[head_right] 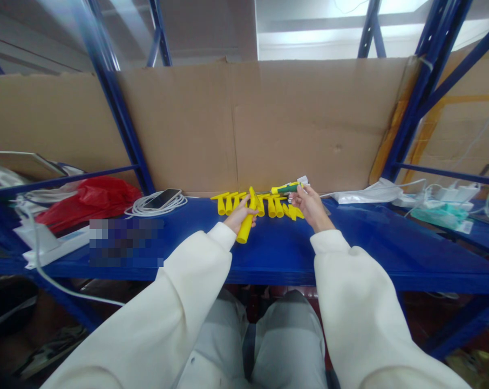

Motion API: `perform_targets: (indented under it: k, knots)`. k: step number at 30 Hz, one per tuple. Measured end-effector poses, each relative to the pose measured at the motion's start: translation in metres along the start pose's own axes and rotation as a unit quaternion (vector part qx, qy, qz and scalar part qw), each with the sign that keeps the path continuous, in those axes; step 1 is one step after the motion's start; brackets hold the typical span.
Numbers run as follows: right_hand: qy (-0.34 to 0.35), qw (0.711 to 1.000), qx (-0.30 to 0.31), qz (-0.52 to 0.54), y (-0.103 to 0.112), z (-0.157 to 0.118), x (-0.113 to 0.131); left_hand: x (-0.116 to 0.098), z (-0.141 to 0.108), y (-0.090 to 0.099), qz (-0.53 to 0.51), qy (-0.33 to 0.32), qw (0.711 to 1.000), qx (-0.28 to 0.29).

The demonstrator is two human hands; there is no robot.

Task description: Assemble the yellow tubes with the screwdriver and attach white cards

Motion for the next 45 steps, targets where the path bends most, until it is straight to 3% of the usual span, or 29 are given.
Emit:
perform_targets:
  k: [12, 36, 40, 45]
  knots:
    - [-0.013, 0.998, -0.059, -0.021, 0.015, 0.001, -0.005, 0.001, -0.001, -0.003, 0.01, 0.0, 1.0, 0.01]
    - [-0.08, 0.983, -0.158, -0.05, 0.016, -0.016, -0.004, -0.001, 0.001, -0.003, 0.054, -0.01, 0.998, 0.001]
    - [-0.079, 0.979, -0.177, -0.058, 0.016, -0.019, 0.0, -0.002, 0.001, 0.006, 0.014, -0.02, 0.999, -0.041]
    - [-0.125, 0.976, -0.139, -0.111, 0.013, -0.016, -0.009, -0.002, 0.005, 0.014, 0.017, -0.033, 0.997, -0.072]
Point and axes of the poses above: each hand's wrist, its own z-axis towards the middle knuckle, its own y-axis out of the back of the hand, x = y × z, the point moved 9 cm from there along z, towards the middle knuckle, and after that the axes turned 10 degrees about x, right-handed, at the moved point
